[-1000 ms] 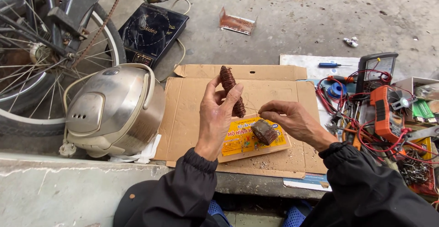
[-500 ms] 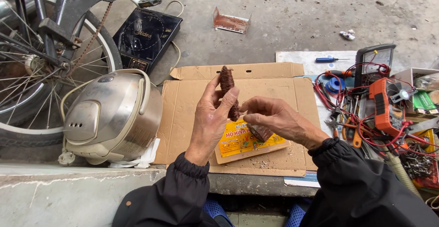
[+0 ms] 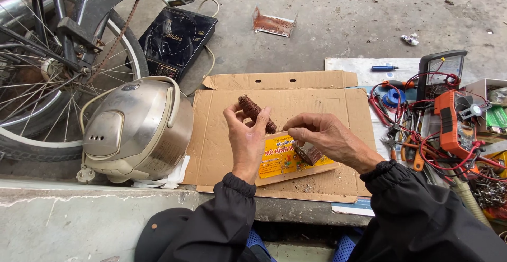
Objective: Unwinding copper wire from an electronic coil by hand for disassembly or repair
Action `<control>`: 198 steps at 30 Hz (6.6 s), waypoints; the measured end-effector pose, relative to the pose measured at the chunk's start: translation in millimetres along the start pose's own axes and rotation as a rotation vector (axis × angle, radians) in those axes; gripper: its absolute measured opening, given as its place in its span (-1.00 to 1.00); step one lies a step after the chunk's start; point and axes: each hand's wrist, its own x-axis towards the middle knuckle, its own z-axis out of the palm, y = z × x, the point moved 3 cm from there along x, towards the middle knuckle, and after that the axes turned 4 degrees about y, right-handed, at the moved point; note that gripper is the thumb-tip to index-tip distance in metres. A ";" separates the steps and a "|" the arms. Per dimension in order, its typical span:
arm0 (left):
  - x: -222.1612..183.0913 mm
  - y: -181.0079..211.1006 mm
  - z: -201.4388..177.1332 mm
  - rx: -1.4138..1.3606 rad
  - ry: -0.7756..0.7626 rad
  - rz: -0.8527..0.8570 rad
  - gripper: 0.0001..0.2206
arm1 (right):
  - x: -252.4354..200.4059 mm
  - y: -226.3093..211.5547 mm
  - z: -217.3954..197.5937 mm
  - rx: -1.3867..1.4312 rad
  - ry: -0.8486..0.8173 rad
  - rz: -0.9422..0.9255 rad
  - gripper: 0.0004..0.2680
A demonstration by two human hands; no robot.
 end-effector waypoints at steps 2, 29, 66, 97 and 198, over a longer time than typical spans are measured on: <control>-2.3 -2.0 4.6 -0.056 0.033 -0.030 -0.34 | 0.1 5.7 2.0 -0.009 -0.037 0.010 -0.80; 0.3 32.7 -8.9 -1.005 0.087 -0.478 -0.56 | -10.4 -72.3 30.1 -0.162 0.131 -0.178 -0.35; -64.5 81.4 -22.9 -0.258 -0.482 0.237 -0.36 | -24.3 -19.1 -2.8 0.304 0.194 -0.125 -0.31; -74.6 31.3 -61.6 -0.480 -0.051 -0.152 -0.46 | 3.2 170.0 -2.4 -0.274 0.647 0.054 -0.91; 11.9 102.9 20.0 -0.345 -0.427 0.090 -0.36 | -41.6 66.4 6.0 -0.199 0.676 -0.214 -0.97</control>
